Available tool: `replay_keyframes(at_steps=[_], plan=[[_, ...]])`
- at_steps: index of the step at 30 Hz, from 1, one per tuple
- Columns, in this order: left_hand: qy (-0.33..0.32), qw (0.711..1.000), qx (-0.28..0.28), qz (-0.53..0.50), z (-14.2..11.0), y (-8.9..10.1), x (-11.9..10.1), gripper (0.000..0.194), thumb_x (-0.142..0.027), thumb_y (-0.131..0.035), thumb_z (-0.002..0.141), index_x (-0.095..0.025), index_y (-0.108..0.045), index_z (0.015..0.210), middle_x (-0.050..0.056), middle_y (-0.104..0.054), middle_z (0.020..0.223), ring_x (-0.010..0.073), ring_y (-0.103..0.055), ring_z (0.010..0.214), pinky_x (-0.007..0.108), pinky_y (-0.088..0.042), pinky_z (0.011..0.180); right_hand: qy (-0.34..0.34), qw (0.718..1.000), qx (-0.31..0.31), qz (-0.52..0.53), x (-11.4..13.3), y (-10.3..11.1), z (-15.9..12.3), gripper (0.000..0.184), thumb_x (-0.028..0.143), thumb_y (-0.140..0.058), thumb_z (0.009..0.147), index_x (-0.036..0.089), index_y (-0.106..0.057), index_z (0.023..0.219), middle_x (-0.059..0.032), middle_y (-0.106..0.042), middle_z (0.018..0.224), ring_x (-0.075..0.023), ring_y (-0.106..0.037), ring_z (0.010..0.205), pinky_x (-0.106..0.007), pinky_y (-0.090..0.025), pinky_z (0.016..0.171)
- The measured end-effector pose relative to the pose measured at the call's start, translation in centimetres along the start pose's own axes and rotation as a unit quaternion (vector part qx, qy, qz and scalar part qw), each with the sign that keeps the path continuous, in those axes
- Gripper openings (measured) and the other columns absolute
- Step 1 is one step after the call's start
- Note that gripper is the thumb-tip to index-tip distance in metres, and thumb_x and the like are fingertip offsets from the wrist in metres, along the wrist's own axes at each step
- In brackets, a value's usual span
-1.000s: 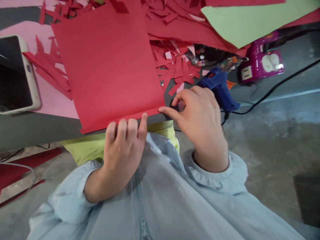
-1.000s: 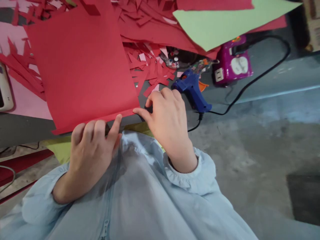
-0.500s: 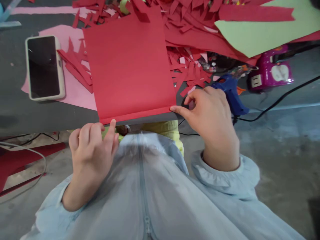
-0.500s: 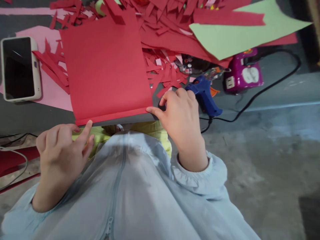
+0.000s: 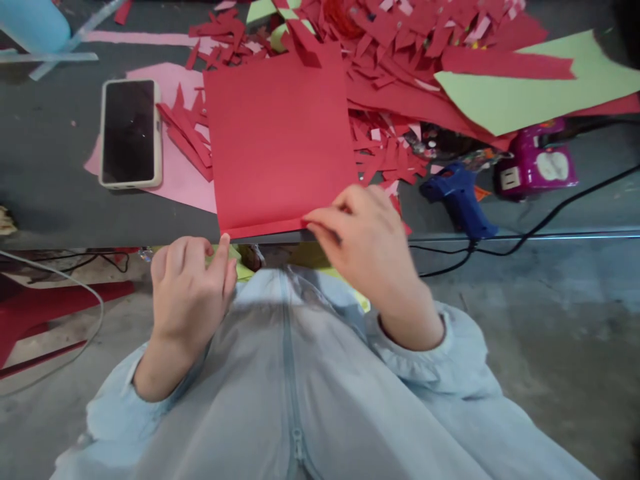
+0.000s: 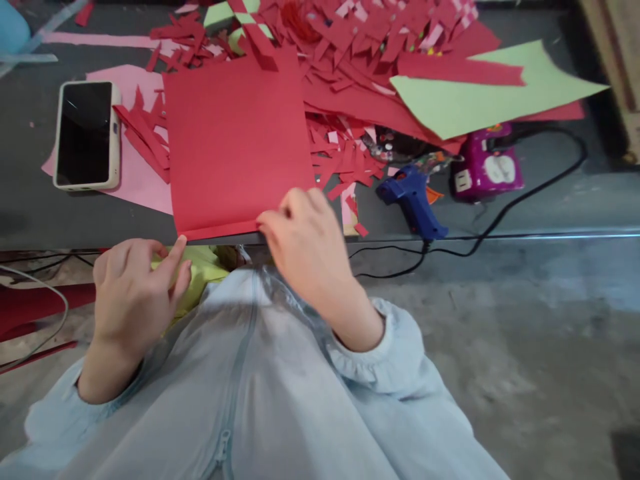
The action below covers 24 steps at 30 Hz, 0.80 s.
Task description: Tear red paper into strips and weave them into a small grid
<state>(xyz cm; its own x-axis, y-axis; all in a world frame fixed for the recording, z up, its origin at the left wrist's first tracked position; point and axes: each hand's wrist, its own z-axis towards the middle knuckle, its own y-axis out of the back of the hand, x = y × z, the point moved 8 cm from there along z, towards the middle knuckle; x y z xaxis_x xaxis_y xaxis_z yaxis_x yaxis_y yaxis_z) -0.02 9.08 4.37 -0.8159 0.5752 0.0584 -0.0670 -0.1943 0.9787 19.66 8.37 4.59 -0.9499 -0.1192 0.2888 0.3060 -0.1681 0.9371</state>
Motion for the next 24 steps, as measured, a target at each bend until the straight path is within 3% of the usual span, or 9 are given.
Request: replay_keyframes(at_steps=[4, 10, 14, 20, 24], plan=[[-0.012, 1.000, -0.007, 0.023, 0.1, 0.2, -0.6, 0.036, -0.030, -0.050, 0.100, -0.012, -0.073, 0.120, 0.015, -0.068, 0.092, 0.0310, -0.059, 0.094, 0.043, -0.041, 0.077, 0.096, 0.994, 0.042, -0.026, 4.9, -2.7, -0.3, 0.040, 0.016, -0.043, 0.101, 0.022, -0.070, 0.131, -0.0097, -0.058, 0.088, -0.0232, -0.041, 0.083, -0.037, -0.037, 0.077], [-0.015, 0.999, -0.020, 0.047, 0.2, 0.3, -1.0, 0.037, -0.029, -0.049, 0.099, -0.009, -0.074, 0.118, 0.014, -0.066, 0.087, 0.0313, -0.059, 0.090, 0.043, -0.042, 0.072, 0.113, 0.988, 0.082, -0.064, 7.2, -4.8, -0.9, 0.047, 0.019, -0.035, 0.105, 0.027, -0.058, 0.145, -0.0088, -0.057, 0.087, -0.0223, -0.039, 0.083, -0.034, -0.035, 0.075], [0.011, 1.000, 0.007, 0.015, 0.5, 0.2, -0.5, 0.039, -0.030, -0.046, 0.100, -0.012, -0.074, 0.119, 0.013, -0.064, 0.085, 0.0302, -0.058, 0.088, 0.042, -0.041, 0.070, 0.071, 0.990, 0.097, -0.072, 6.1, -4.6, -1.4, 0.048, 0.016, -0.039, 0.103, 0.026, -0.056, 0.147, -0.0084, -0.056, 0.086, -0.0225, -0.038, 0.084, -0.034, -0.037, 0.076], [0.088, 0.987, 0.120, -0.055, 0.7, -0.9, 1.0, 0.045, -0.036, -0.038, 0.102, -0.019, -0.073, 0.124, 0.013, -0.062, 0.089, 0.0313, -0.057, 0.095, 0.045, -0.041, 0.077, 0.033, 0.990, 0.061, -0.120, 3.2, -2.9, -2.9, 0.051, 0.007, -0.041, 0.097, 0.022, -0.063, 0.141, -0.0094, -0.056, 0.082, -0.0237, -0.039, 0.083, -0.035, -0.036, 0.072], [0.095, 0.989, 0.096, -0.063, 0.7, -0.7, 1.2, 0.042, -0.038, -0.039, 0.100, -0.024, -0.074, 0.119, 0.011, -0.060, 0.083, 0.0303, -0.055, 0.089, 0.043, -0.040, 0.072, 0.009, 0.989, 0.055, -0.136, 1.0, -2.0, -3.8, 0.052, 0.006, -0.038, 0.096, 0.021, -0.065, 0.139, -0.0092, -0.054, 0.080, -0.0239, -0.037, 0.080, -0.037, -0.036, 0.072]])
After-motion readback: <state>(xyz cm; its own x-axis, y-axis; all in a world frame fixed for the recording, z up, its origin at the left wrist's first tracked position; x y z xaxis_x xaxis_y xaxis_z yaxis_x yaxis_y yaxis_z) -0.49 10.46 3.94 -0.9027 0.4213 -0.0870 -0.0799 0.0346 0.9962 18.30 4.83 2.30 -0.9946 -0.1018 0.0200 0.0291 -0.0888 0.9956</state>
